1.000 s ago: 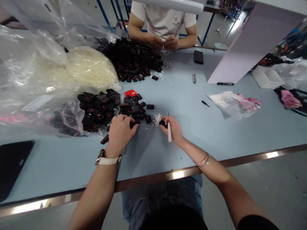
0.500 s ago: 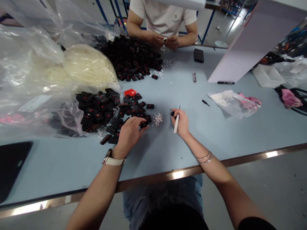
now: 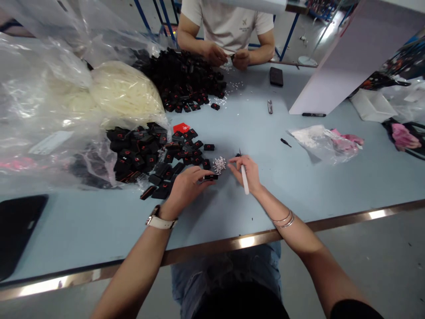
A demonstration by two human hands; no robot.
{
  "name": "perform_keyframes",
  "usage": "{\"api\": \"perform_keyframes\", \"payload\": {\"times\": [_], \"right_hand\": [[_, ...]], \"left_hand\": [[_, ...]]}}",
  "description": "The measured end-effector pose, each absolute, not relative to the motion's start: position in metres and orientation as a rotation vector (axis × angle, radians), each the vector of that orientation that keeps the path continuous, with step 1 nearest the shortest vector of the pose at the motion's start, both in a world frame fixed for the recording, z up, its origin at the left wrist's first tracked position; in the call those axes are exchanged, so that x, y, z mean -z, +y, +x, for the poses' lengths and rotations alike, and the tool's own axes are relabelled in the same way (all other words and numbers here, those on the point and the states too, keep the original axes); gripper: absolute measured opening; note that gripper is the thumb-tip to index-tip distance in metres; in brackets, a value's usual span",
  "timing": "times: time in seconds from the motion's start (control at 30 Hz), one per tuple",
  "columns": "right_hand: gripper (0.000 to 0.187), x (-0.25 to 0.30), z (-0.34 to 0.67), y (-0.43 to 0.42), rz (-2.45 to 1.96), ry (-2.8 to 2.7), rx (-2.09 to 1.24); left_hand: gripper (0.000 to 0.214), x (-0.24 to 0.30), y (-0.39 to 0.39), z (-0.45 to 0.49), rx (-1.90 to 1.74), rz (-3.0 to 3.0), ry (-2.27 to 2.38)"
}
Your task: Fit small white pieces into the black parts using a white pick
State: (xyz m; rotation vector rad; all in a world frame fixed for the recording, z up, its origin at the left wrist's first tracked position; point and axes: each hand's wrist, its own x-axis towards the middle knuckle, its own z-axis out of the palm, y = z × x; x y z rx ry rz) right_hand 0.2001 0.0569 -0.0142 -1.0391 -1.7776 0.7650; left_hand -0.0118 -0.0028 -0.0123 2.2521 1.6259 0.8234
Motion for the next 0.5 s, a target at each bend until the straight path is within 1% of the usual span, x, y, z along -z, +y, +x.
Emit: {"api": "perform_keyframes", "payload": {"times": [0.1, 0.17, 0.27, 0.4, 0.5], "right_hand": [[0.042, 0.013, 0.198, 0.052, -0.960, -1.860, -0.956], [0.045, 0.013, 0.198, 0.049, -0.908, -1.900, -1.106], [0.046, 0.015, 0.196, 0.045, -0.846, -1.906, -1.264], [0.046, 0.016, 0.194, 0.042, -0.835, -1.904, -1.343], [0.045, 0.016, 0.192, 0.041, -0.888, -1.898, -1.319]], "left_hand": [[0.018, 0.010, -0.003, -0.009, -0.834, 2.217, 1.516], [0.018, 0.007, -0.004, -0.006, -0.832, 2.194, 1.464], [0.025, 0.003, -0.005, -0.001, -0.800, 2.110, 1.436], [0.034, 0.004, -0.007, 0.003, -0.825, 1.941, 1.490], [0.027, 0.006, -0.006, 0.003, -0.891, 1.821, 1.511]]}}
